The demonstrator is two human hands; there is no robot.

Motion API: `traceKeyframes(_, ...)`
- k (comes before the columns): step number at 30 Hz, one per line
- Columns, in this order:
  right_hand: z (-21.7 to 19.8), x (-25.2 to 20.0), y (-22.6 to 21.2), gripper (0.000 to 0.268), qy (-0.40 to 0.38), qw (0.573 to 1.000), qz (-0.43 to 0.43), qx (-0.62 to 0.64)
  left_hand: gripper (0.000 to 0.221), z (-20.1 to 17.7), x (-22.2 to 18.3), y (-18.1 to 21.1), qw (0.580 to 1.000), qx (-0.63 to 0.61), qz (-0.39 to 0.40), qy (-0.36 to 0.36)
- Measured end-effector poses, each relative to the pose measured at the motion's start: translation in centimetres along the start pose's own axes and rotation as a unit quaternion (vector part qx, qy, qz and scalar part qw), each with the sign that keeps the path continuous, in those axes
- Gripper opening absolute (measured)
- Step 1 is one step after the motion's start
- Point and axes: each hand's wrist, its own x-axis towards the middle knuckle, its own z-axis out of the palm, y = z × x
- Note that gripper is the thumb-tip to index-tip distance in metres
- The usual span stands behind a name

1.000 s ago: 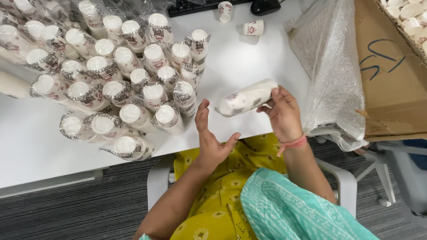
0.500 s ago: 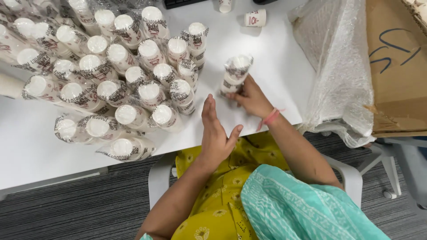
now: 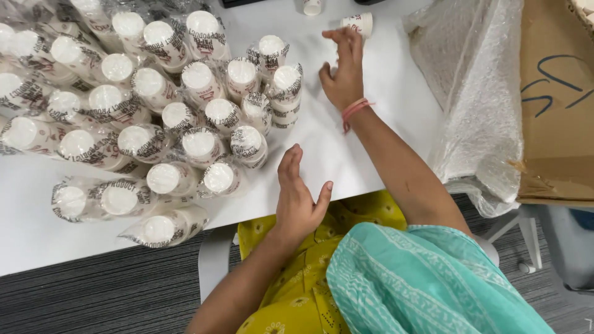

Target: The person places stacks of paper cups into plastic sleeves, gathers additional loose cups from a large cardboard box, and organizes them on a white tabletop.

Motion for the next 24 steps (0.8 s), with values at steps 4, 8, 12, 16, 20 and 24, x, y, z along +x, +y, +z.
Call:
traceKeyframes(4, 1.5, 4.9, -1.4, 0.069, 0.114, 0.923, -0.224, -0.291, 0.081, -0.2, 0.7, 0.1, 0.999, 0.029, 0.000, -0.013)
traceKeyframes(8, 3.0, 10.8, 1.7, 0.072, 0.084, 0.886, -0.215, -0.402, 0.078, -0.5, 1.2, 0.3, 0.999, 0.038, 0.010, -0.022)
traceKeyframes(12, 3.4, 14.0, 2.6, 0.067, 0.111, 0.872, -0.194, -0.436, 0.078, -0.7, 1.6, 0.3, 0.999, 0.028, -0.012, -0.015)
traceKeyframes(16, 3.1, 12.6, 1.2, 0.062, 0.097, 0.854, 0.093, -0.502, 0.077, -1.1, 1.4, 0.4, 0.999, 0.007, -0.031, -0.034)
traceKeyframes(20, 1.6, 11.0, -0.5, 0.066, 0.090, 0.820, 0.167, -0.540, 0.076, -1.3, 1.6, 0.2, 0.999, -0.003, -0.026, -0.037)
traceKeyframes(24, -0.5, 7.9, 1.4, 0.068, 0.106, 0.801, 0.146, -0.571, 0.076, -1.2, 1.2, -0.1, 0.999, -0.013, -0.019, -0.031)
